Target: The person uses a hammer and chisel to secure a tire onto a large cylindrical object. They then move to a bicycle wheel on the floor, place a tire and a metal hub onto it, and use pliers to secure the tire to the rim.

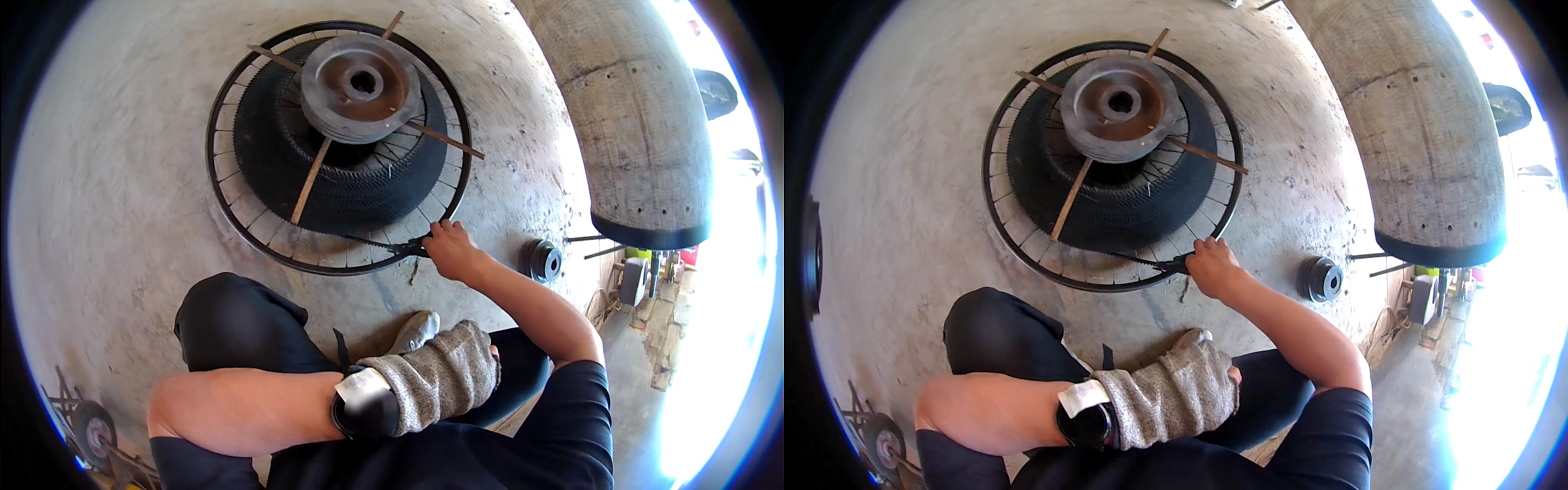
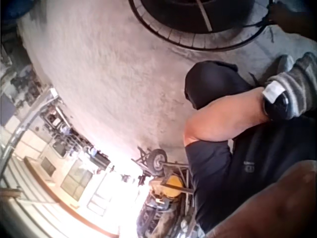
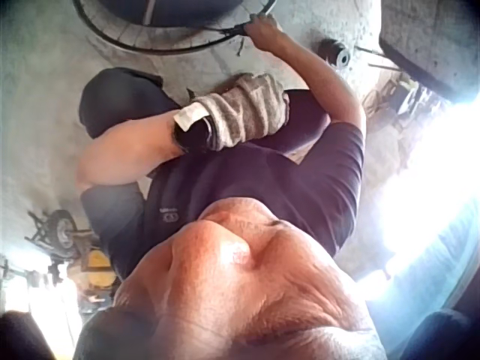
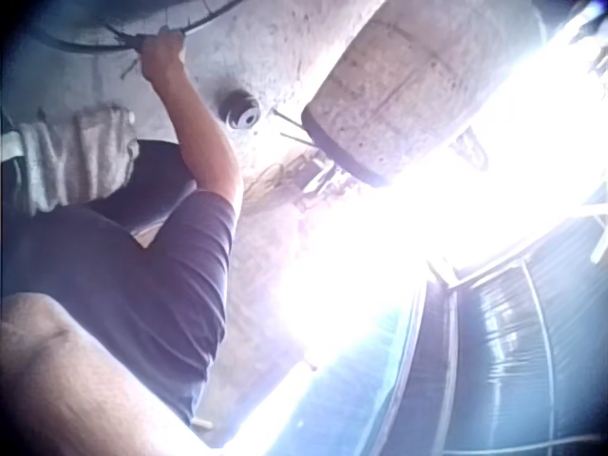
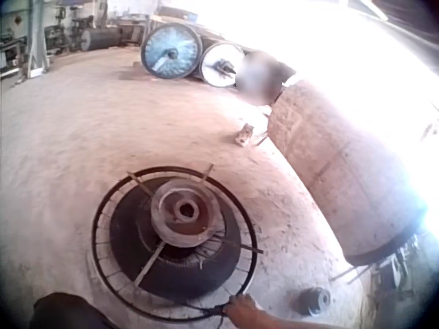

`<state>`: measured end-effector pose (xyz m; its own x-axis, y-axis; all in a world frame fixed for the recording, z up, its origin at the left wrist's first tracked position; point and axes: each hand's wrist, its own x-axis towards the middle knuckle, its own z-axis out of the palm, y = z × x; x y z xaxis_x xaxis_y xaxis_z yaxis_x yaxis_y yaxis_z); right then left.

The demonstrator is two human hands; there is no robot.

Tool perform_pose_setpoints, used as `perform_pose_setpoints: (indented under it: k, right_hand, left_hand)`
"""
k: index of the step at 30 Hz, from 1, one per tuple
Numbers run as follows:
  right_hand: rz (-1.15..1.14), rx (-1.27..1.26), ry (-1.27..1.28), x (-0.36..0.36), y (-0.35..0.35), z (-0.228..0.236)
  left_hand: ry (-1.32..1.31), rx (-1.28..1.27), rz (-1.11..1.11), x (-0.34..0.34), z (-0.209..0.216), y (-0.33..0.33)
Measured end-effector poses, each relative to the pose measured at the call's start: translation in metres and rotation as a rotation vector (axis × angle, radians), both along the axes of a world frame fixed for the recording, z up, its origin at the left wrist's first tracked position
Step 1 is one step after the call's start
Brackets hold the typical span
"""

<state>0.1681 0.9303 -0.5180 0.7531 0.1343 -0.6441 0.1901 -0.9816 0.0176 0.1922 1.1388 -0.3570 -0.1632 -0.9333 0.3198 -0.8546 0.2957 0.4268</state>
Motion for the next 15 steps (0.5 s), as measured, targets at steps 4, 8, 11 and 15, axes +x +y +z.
perform_pose_setpoints:
  k: [4, 8, 11, 15]
  right_hand:
    - [-0.06, 0.111, 0.115, 0.0, -0.019, 0.035]
    - [-0.249, 0.257, -0.143, 0.015, -0.016, 0.066]
    - [-0.2, 0.174, -0.517, 0.033, -0.014, 0.06]
    - [-0.131, 0.007, -0.613, 0.056, -0.013, 0.05]
  left_hand:
    - [0.118, -0.004, 0.06, -0.028, -0.015, 0.007]
    - [0.105, 0.057, -0.015, -0.024, -0.022, 0.006]
    - [0.055, 0.072, -0.04, -0.027, -0.028, 0.003]
    - [0.113, 0.104, -0.003, -0.028, -0.02, 0.001]
